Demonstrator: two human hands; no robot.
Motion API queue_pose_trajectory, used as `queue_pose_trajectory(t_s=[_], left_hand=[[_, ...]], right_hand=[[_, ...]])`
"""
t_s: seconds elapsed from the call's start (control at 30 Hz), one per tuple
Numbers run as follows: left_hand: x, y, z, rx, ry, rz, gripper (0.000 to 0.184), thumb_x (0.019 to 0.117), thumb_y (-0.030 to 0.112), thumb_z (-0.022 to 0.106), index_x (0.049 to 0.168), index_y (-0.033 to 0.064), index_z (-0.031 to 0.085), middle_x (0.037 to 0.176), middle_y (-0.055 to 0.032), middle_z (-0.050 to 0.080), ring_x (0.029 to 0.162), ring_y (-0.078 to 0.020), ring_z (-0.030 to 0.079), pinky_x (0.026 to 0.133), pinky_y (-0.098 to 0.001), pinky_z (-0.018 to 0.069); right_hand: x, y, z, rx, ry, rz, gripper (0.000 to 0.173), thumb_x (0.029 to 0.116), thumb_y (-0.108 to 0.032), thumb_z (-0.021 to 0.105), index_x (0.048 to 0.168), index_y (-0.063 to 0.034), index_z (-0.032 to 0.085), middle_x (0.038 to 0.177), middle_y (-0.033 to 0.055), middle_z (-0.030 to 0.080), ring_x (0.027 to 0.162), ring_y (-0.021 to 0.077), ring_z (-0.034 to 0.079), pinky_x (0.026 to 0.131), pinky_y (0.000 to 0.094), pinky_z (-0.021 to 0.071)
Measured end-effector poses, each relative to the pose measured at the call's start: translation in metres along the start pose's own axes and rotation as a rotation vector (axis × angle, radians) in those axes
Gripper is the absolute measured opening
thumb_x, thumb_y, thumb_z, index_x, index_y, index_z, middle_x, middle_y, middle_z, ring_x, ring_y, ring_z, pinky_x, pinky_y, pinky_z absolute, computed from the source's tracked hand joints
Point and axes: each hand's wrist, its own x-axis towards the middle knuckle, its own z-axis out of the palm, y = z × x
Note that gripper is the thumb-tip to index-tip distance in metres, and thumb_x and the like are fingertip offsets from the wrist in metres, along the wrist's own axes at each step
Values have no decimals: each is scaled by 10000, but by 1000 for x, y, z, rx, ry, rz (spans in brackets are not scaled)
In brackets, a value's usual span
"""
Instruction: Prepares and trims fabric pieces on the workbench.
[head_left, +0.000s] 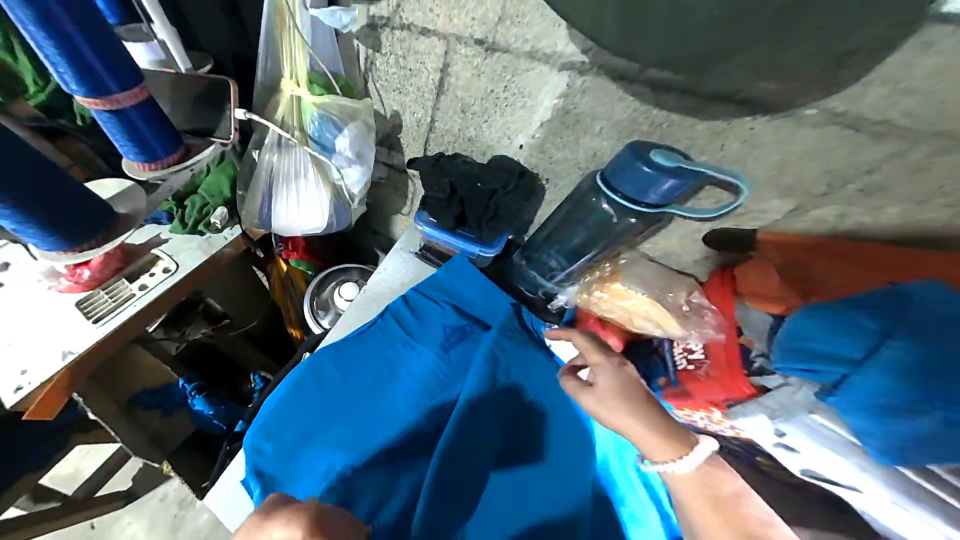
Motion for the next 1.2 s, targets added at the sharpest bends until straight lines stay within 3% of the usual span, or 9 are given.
queue_pose_trajectory(t_s=[0.1,0.17,0.33,0.4,0.5,0.67,0.83,0.97,1.2], left_hand=[[-7,2,-8,-51,33,10,219,1044,310,568,1130,146,684,1110,-54,745,1149,-211,684,1059,-452,515],[-9,3,-12,-57,70,39,184,1046,300,578,1129,165,670,1147,-50,740,1190,-229,670,1078,-459,508],[-18,-4,-27,178,485,-15,225,1013,299,618,1220,331,701,1201,58,732,1131,-124,686,999,-336,559],[-17,-13,-35,249,732,-100,172,981,228,647,1127,293,708,1044,95,743,936,-34,696,823,-230,582],[-2,-23,-49,298,1055,-262,147,905,56,597,1038,112,625,823,70,695,696,-20,665,614,-209,573],[12,-36,-73,300,1169,-542,99,972,-22,608,1070,-9,594,824,-62,667,641,-101,650,555,-263,557],[6,-44,-82,330,1091,-718,142,960,-3,650,1095,-22,610,869,-93,655,664,-117,630,559,-265,525],[-6,-49,-87,305,1053,-726,147,959,-10,643,1100,-32,605,821,-78,640,613,-99,597,538,-236,502],[-15,-45,-89,146,1108,-630,74,961,-55,574,984,12,595,721,-34,632,535,-76,574,483,-202,482]], right_hand=[[12,-5,9,10,-59,208,386,1059,-229,577,1336,40,589,1244,282,638,1128,428,632,976,621,471],[21,-6,11,-37,-92,288,456,1056,-332,574,1284,59,632,1224,301,646,1190,446,601,1040,644,413],[34,-6,13,-23,-99,282,286,959,-177,736,1082,72,670,1049,275,663,1020,407,631,918,608,474],[36,-9,10,112,-33,292,244,947,-110,738,1061,87,651,1022,272,647,933,369,621,841,567,493],[43,-38,2,356,-19,380,242,1037,-139,603,1199,37,567,969,146,579,653,164,558,582,312,495],[90,-79,13,776,47,388,292,1039,-84,556,1306,6,478,952,119,579,643,132,592,587,267,519],[125,-92,30,845,37,323,407,1057,-101,536,1446,-32,439,1309,201,593,1062,279,636,844,440,524],[113,-76,26,623,158,269,290,1067,-121,509,1330,-10,555,1170,190,638,874,245,659,737,407,544],[51,-23,33,-55,419,-161,231,1014,-29,546,1179,81,664,1121,305,678,1049,488,663,922,661,502]])
